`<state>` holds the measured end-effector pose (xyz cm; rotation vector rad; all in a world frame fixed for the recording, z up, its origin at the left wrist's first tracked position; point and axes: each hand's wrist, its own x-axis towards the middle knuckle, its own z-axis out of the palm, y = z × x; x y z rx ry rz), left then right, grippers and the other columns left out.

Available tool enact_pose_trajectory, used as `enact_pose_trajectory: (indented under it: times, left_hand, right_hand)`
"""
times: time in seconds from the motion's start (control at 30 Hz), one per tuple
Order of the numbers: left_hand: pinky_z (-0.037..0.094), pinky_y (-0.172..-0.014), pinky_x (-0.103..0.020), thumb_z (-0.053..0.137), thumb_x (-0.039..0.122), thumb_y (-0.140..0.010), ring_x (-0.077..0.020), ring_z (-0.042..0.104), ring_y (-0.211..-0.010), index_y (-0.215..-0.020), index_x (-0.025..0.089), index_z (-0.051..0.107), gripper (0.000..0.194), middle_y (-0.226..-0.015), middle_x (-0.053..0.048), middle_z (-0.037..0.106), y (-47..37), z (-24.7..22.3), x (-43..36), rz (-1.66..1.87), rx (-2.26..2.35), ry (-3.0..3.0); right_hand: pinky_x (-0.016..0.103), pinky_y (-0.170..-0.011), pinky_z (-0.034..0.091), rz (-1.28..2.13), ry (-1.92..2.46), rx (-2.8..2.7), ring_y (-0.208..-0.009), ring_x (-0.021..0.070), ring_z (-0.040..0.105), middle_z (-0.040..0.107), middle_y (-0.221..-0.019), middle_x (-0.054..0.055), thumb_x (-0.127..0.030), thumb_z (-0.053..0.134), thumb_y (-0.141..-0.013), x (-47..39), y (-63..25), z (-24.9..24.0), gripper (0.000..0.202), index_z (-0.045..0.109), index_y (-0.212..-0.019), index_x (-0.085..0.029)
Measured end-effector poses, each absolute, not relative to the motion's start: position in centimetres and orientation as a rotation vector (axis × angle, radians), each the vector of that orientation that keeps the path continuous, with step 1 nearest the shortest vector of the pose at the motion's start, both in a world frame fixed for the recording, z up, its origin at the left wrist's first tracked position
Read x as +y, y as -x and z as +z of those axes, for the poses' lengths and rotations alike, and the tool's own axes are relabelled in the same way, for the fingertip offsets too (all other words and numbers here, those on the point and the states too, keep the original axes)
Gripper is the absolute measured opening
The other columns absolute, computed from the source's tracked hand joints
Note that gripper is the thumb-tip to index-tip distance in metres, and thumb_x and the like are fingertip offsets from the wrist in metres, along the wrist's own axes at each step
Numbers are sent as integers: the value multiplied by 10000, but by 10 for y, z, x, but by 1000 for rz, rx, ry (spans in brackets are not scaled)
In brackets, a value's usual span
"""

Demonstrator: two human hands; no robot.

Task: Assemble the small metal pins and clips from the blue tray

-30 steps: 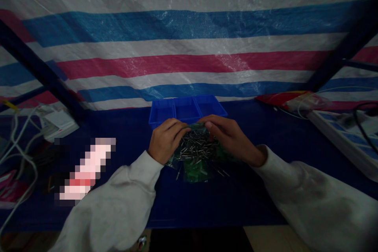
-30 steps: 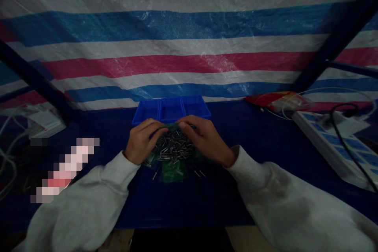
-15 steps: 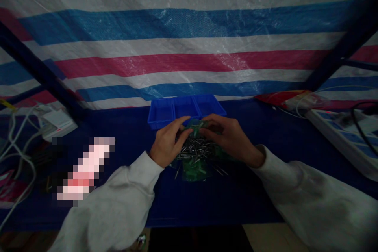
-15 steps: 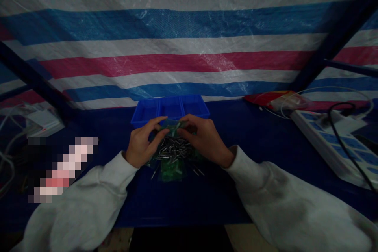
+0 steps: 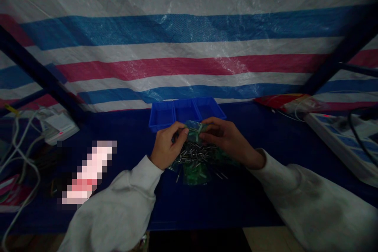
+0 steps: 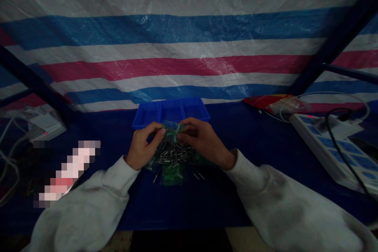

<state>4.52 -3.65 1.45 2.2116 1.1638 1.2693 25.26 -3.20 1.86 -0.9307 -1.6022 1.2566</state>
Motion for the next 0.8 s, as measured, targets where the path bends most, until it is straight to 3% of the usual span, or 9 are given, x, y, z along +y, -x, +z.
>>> enact_pose_trajectory:
  times: [0.13, 0.33, 0.6, 0.8]
  left_hand:
    - [425, -593, -231, 533, 328, -951, -113, 564, -604, -762, 173, 625, 261, -652, 14, 599, -44, 14, -33, 1244, 1148, -2144]
    - [427, -539, -217, 502, 334, -969, -104, 580, -522, -854, 182, 587, 209, -595, 39, 593, -43, 8, -30, 1108, 1107, -1999]
    - [404, -620, -241, 475, 295, -979, -118, 575, -630, -827, 181, 526, 197, -692, 14, 627, -41, 9, -30, 1034, 1042, -2135]
    - [416, -592, -223, 505, 331, -958, -118, 580, -611, -815, 175, 524, 212, -666, 10, 634, -43, 7, -28, 1059, 992, -1847]
  right_hand:
    - [286, -634, 557, 1235, 973, -1661, -654, 153, 682, 699, -695, 1, -320, 737, -789, -30, -255, 17, 205, 622, -893, -185]
    - [277, -612, 550, 1195, 980, -1688, -640, 148, 667, 689, -716, -4, -329, 726, -803, -31, -257, 13, 205, 631, -932, -201]
    - [241, -599, 485, 764, 1055, -1936, -667, 134, 649, 698, -765, -8, -255, 644, -873, -30, -261, 19, 103, 654, -962, -203]
    - [245, -630, 474, 621, 1012, -2021, -680, 133, 648, 698, -770, -4, -226, 597, -906, -27, -256, 30, 86, 654, -961, -192]
